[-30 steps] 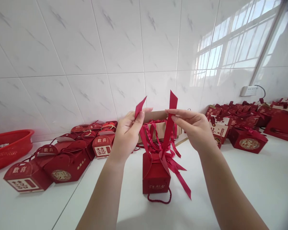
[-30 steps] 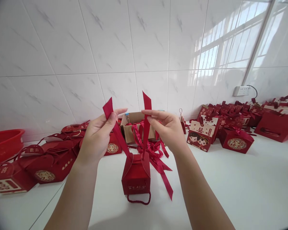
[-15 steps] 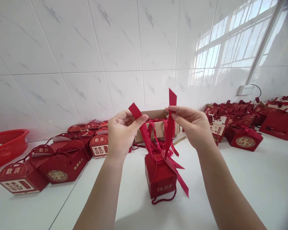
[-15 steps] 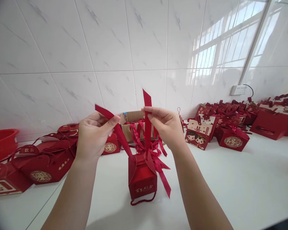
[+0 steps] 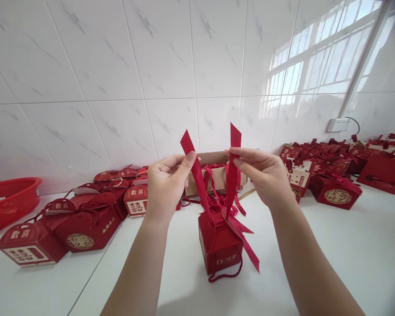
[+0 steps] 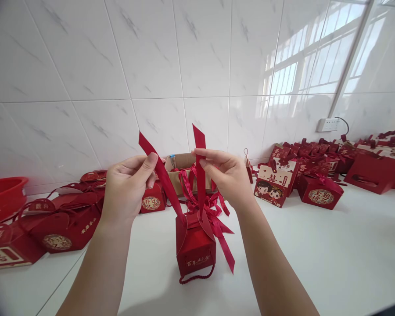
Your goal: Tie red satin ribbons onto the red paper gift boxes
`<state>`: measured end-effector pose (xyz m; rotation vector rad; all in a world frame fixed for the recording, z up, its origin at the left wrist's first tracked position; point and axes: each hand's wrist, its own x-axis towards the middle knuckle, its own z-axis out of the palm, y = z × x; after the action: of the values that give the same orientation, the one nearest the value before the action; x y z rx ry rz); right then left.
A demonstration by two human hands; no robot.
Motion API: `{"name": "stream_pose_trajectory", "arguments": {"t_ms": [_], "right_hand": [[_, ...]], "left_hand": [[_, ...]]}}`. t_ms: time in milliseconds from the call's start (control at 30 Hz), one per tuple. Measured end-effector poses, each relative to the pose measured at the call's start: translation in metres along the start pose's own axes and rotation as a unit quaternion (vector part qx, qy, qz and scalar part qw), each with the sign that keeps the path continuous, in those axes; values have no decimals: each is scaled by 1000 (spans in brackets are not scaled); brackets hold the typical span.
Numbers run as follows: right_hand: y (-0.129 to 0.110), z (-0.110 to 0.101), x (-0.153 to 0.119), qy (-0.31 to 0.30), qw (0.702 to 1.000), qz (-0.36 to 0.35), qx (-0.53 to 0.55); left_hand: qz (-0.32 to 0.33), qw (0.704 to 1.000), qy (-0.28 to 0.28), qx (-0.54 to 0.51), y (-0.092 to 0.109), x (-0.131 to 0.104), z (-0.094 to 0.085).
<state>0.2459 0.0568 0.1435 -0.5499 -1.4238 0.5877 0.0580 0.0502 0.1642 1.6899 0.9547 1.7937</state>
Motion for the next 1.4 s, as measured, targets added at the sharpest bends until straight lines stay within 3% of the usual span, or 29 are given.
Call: {"name": "stream_pose_trajectory", "arguments": {"t_ms": [1033,1400], "right_hand": [[-2,3,-1,29,999,-22,-13],[5,6,0,12,1000,13,5]], "left_hand": [[15,1000,25,-1,-6,8,-6],[-7,998,-65,-16,-3,2,2]]}}
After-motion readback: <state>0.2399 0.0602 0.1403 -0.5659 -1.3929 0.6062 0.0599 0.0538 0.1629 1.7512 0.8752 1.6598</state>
